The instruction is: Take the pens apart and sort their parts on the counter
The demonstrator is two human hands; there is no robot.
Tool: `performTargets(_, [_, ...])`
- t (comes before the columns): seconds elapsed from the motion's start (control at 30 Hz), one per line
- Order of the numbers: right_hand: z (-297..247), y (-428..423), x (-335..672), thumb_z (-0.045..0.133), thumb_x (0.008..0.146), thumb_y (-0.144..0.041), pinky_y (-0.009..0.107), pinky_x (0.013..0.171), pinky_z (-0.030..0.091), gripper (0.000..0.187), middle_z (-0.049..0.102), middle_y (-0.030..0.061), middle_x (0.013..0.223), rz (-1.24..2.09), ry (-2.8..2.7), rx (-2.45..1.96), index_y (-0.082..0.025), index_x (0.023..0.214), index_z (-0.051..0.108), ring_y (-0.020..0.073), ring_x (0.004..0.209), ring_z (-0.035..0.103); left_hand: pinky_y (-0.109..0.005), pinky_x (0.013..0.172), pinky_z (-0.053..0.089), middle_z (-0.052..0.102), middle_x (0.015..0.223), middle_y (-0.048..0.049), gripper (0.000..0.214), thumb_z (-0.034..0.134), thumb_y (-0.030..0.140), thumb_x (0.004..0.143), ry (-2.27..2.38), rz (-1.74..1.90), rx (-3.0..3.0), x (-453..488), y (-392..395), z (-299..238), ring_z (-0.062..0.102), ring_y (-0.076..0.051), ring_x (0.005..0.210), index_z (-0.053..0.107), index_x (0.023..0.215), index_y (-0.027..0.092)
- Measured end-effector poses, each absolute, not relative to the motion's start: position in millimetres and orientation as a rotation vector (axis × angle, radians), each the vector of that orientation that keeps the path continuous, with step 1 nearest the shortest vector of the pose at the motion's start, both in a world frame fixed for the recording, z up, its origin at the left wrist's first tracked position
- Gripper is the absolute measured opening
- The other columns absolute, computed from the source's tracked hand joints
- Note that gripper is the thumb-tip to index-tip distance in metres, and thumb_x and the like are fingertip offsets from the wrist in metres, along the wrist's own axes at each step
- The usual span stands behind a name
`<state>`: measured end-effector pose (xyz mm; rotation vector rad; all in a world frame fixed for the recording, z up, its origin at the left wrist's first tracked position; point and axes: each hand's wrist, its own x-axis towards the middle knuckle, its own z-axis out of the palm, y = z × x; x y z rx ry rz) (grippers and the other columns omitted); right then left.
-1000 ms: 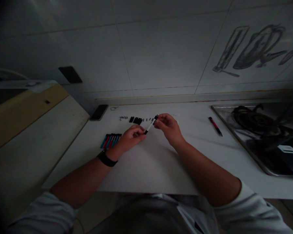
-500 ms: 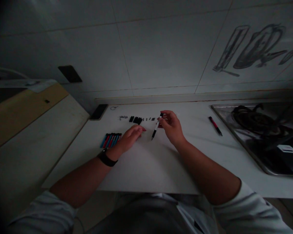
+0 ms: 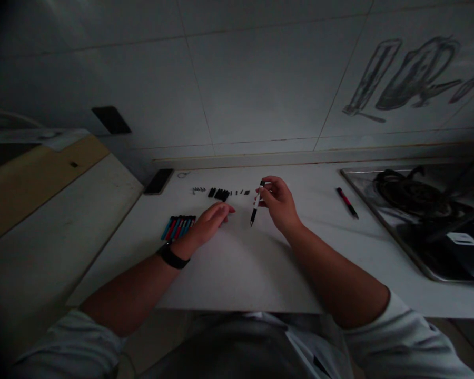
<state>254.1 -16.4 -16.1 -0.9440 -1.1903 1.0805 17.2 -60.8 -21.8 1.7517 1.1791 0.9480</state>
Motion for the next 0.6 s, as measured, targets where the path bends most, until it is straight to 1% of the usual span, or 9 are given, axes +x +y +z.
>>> performTargets(0.13, [-15.5,-16.5,254.7,0.077,0.082,-0.051,0.034,0.068,0.062,0.044,0.067,-0.0022,0.097,1.083,-1.190,-0.943,-0.032,0.116,0.055,0.0154,0.078,0.067,-0.034,0.084,0.051,0.066,0.104,-0.0092,0.044,0.042,0.053,0.106,1.172,0.946,1.761,16.8,-59.5,-23.8,0.060,-0.020,0.092,0.068,0.109,0.017])
performTargets(0.37, [-11.1,-16.1,255.5,0.079,0.078,-0.046,0.031,0.065,0.061,0.043,0.066,-0.0032,0.095,1.116,-1.150,-0.944,-0.031,0.111,0.055,0.0145,0.075,0.067,-0.032,0.082,0.052,0.067,0.110,-0.0105,0.043,0.042,0.051,0.106,1.182,0.944,1.771,16.7,-59.8,-23.0,0.062,-0.020,0.096,0.069,0.109,0.017])
performTargets(0.6, [-12.3,-10.8,261.9,0.077,0.079,-0.046,0.032,0.065,0.060,0.042,0.067,-0.0019,0.098,1.087,-1.170,-0.963,-0.031,0.112,0.055,0.0155,0.077,0.067,-0.033,0.085,0.052,0.067,0.110,-0.0114,0.041,0.043,0.049,0.107,1.165,0.954,1.781,17.1,-59.0,-23.6,0.062,-0.021,0.100,0.069,0.108,0.018])
